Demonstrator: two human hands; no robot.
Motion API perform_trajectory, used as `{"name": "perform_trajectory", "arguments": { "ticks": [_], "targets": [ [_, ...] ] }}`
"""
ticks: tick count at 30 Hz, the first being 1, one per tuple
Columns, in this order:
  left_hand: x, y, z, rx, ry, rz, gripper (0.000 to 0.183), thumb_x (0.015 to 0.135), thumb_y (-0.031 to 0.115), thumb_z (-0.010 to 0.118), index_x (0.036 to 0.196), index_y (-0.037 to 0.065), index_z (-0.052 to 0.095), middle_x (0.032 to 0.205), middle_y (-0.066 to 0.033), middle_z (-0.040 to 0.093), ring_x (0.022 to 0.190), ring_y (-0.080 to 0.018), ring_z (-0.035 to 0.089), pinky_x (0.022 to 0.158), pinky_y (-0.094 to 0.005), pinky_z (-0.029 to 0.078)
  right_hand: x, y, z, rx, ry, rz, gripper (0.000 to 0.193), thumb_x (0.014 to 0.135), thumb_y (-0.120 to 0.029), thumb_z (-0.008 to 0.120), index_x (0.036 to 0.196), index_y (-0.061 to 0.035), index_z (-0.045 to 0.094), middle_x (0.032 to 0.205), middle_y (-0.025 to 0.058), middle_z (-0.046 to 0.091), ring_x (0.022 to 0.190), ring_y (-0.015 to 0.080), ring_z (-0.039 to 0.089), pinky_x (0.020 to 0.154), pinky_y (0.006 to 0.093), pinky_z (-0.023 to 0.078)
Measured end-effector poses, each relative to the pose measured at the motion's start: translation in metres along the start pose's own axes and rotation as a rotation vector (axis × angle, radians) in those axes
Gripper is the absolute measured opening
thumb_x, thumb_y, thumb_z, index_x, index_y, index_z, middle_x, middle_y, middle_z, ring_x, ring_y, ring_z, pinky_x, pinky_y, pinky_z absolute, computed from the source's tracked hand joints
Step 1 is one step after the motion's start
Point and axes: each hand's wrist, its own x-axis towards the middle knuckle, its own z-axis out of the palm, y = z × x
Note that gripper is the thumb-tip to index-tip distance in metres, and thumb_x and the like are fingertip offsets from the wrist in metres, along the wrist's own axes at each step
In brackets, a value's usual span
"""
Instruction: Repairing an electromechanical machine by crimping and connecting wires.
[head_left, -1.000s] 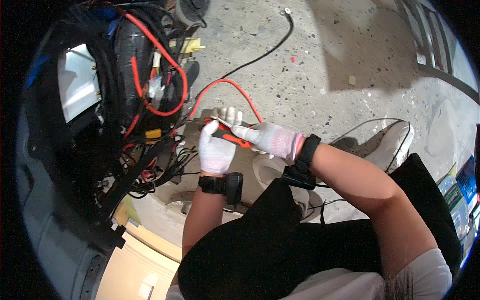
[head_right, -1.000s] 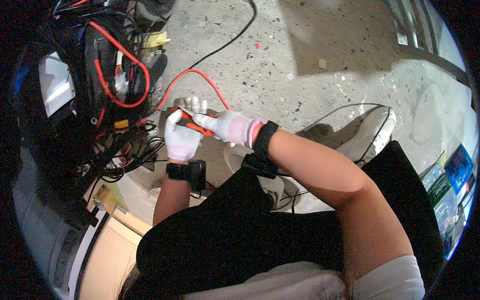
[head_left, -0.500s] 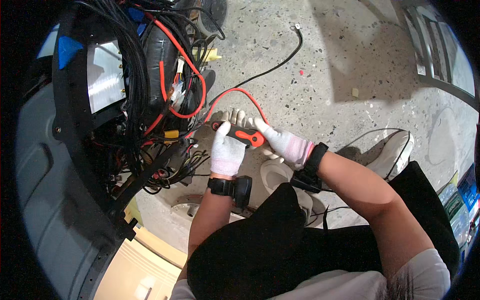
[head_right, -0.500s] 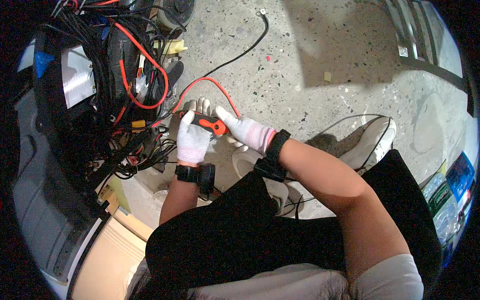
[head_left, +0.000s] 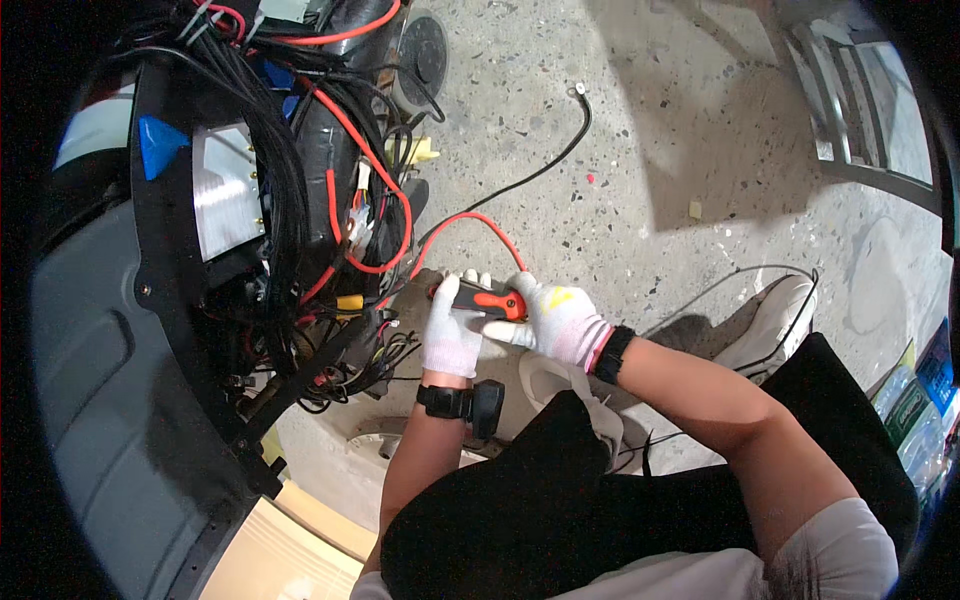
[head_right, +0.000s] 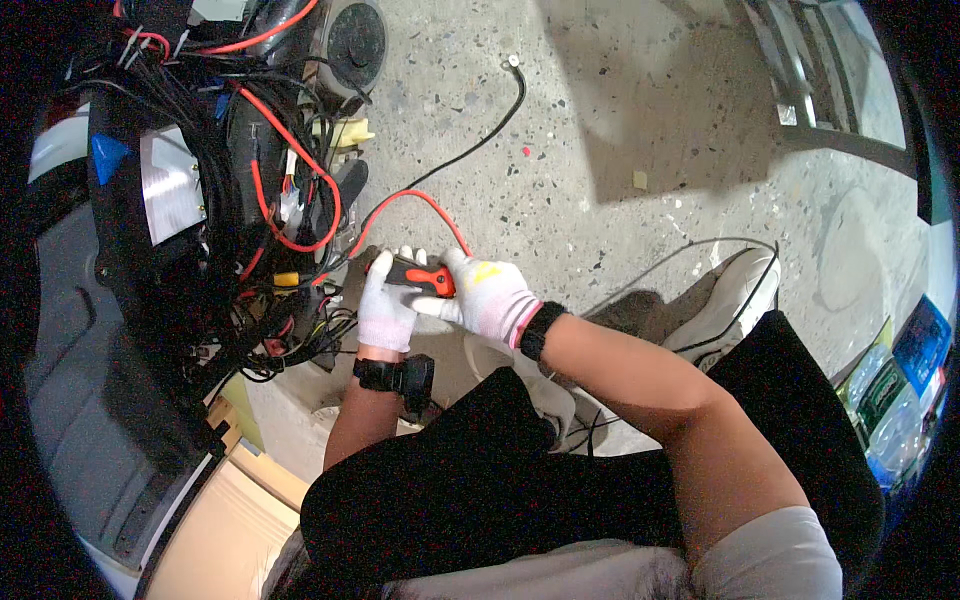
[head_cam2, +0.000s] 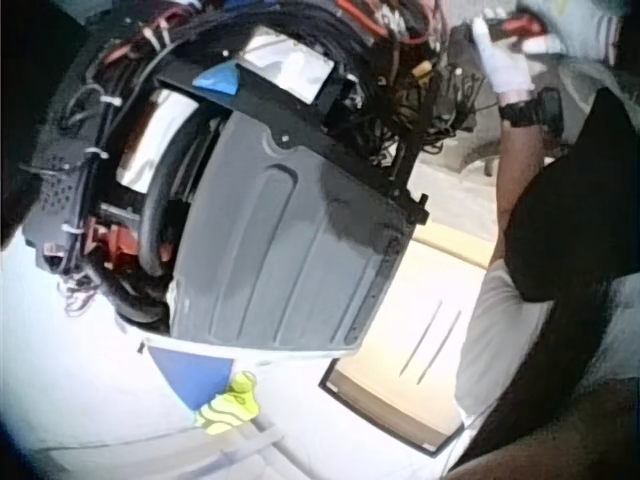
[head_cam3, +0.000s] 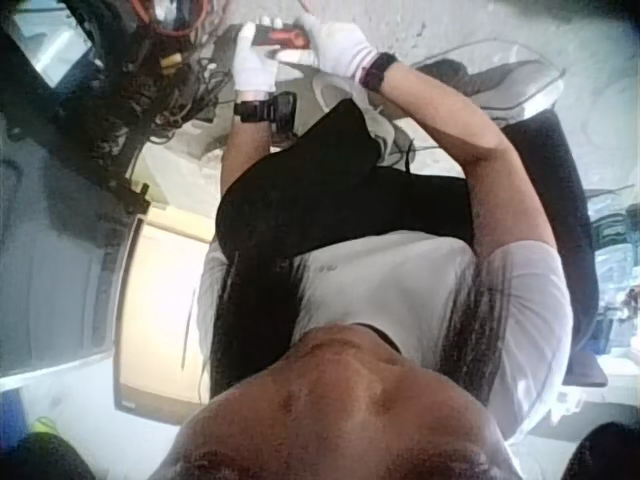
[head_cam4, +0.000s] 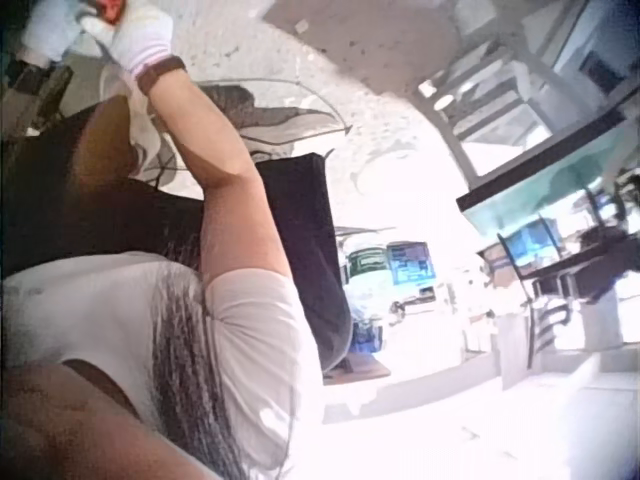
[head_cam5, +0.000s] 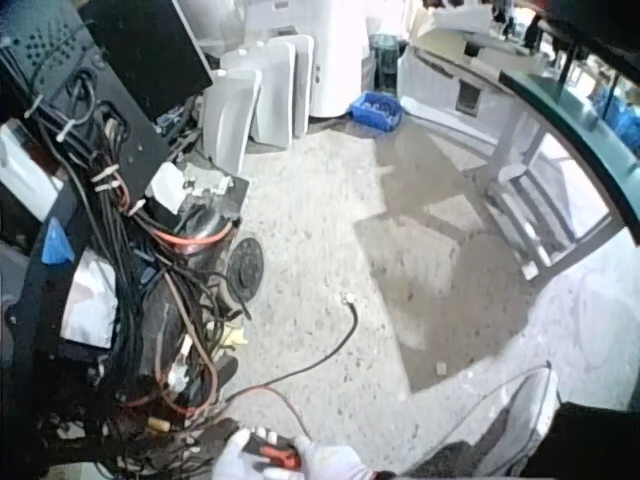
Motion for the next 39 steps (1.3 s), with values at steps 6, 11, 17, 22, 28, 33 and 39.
{"name": "perform_trajectory", "arguments": {
  "ticks": [6, 11, 17, 22, 28, 33, 39],
  "targets": [
    [-0.009, 0.003, 0.001, -0.153, -0.241, 0.020, 0.016, 0.085, 0.010, 0.049, 0.099, 0.004, 0.054, 0.095, -0.0082, 0.058, 0.089, -0.0199, 0.056, 0.098, -0.0382, 0.040, 0.009, -0.002, -0.003, 0.512, -0.252, 0.264, 0.066, 0.077, -0.061, 0.054, 0.101, 0.0003, 0.058, 0.084, 0.0227, 0.064, 0.081, 0.0369, 0.062, 0.072, 0.0414, 0.049],
    [0.000, -0.003, 0.006, 0.017, -0.003, 0.016, 0.026, 0.088, 0.027, 0.057, 0.099, 0.004, 0.051, 0.097, -0.0085, 0.058, 0.095, -0.0208, 0.055, 0.091, -0.0389, 0.043, 0.001, -0.012, 0.009, -0.020, 0.117, 0.116, 0.059, 0.074, -0.052, 0.063, 0.101, -0.0003, 0.050, 0.078, 0.0209, 0.063, 0.075, 0.0365, 0.063, 0.066, 0.0417, 0.049],
    [0.000, 0.002, 0.004, -0.045, -0.089, -0.060, 0.017, 0.086, 0.018, 0.056, 0.092, 0.003, 0.053, 0.091, -0.0099, 0.059, 0.093, -0.0233, 0.056, 0.093, -0.0388, 0.042, 0.002, 0.001, 0.005, 0.312, -0.085, 0.257, 0.069, 0.080, -0.063, 0.048, 0.104, 0.0015, 0.052, 0.083, 0.0242, 0.063, 0.083, 0.0383, 0.061, 0.072, 0.0406, 0.049],
    [-0.009, 0.004, 0.009, -0.110, -0.128, -0.070, 0.014, 0.086, 0.016, 0.056, 0.095, 0.007, 0.055, 0.095, -0.0075, 0.057, 0.098, -0.0222, 0.054, 0.095, -0.0419, 0.041, 0.005, 0.002, 0.016, 0.366, -0.087, 0.156, 0.058, 0.082, -0.055, 0.052, 0.099, 0.0008, 0.055, 0.080, 0.0219, 0.063, 0.079, 0.0367, 0.062, 0.069, 0.0417, 0.049],
    [-0.009, 0.002, 0.014, 0.001, 0.032, -0.002, 0.013, 0.087, 0.014, 0.056, 0.097, 0.007, 0.051, 0.093, -0.0080, 0.057, 0.090, -0.0209, 0.057, 0.095, -0.0431, 0.043, -0.003, -0.003, 0.020, -0.193, 0.174, -0.068, 0.047, 0.075, -0.047, 0.062, 0.093, -0.0054, 0.048, 0.076, 0.0150, 0.061, 0.070, 0.0310, 0.063, 0.060, 0.0398, 0.050],
    [-0.005, 0.006, 0.006, -0.062, -0.209, 0.052, 0.012, 0.087, 0.005, 0.053, 0.098, 0.009, 0.054, 0.095, -0.0034, 0.058, 0.090, -0.0164, 0.057, 0.099, -0.0420, 0.039, -0.002, 0.004, 0.019, 0.549, -0.129, -0.020, 0.060, 0.082, -0.056, 0.054, 0.102, 0.0009, 0.054, 0.077, 0.0150, 0.063, 0.072, 0.0260, 0.063, 0.065, 0.0352, 0.049],
    [-0.011, 0.000, 0.008, -0.064, -0.203, 0.075, 0.023, 0.091, 0.019, 0.051, 0.112, 0.010, 0.051, 0.103, -0.0056, 0.057, 0.104, -0.0173, 0.052, 0.101, -0.0446, 0.036, 0.002, 0.005, 0.022, 0.490, -0.079, 0.150, 0.044, 0.081, -0.043, 0.060, 0.091, -0.0002, 0.059, 0.074, 0.0192, 0.063, 0.072, 0.0293, 0.063, 0.063, 0.0366, 0.049]
  ]
}}
